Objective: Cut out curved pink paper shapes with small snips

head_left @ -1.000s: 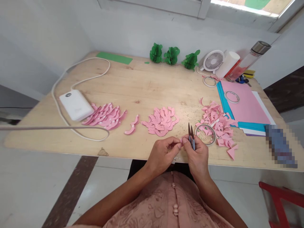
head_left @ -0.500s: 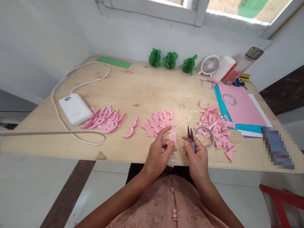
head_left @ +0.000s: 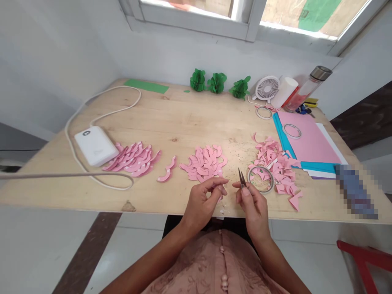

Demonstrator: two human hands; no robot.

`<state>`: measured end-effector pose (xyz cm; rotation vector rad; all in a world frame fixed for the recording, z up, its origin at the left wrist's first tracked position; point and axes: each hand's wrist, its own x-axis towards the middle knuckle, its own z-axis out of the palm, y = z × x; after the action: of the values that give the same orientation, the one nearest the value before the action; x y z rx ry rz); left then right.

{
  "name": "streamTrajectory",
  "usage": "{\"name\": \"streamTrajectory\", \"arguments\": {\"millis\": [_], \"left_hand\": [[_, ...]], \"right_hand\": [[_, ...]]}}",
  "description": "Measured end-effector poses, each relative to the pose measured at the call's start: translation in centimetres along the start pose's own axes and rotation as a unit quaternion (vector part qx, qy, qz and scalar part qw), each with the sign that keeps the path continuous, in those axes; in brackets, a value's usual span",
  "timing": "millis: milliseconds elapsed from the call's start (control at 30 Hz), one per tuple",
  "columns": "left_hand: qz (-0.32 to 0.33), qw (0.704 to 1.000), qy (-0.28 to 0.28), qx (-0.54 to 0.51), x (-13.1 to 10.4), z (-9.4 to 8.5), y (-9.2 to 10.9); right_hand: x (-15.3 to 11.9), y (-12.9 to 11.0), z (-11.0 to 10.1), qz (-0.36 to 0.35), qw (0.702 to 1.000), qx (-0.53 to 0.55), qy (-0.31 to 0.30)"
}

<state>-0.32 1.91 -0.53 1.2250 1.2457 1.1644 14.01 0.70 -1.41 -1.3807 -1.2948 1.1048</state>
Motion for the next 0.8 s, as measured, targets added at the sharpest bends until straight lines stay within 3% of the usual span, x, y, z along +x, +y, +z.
{"name": "streamTrajectory", "arguments": {"millis": [167,333,800], "left_hand": [[-0.018,0.999,-0.016,-0.036,0.1,-0.1,-0.4],[-0.028,0.997,-0.024,-0.069,0.2,-0.1,-0.6],[-0.111,0.989,0.03,-0.095,0.7,-1.4,0.9]], "right_hand": [[-0.2,-0.4,0.0,-0.121,0.974,-0.191,0.03],[-0.2,0.0,0.2,-0.203,0.932,-0.296,0.048],[-0.3,0.6,-0.1,-0.255,0.898,-0.357,0.025]]}}
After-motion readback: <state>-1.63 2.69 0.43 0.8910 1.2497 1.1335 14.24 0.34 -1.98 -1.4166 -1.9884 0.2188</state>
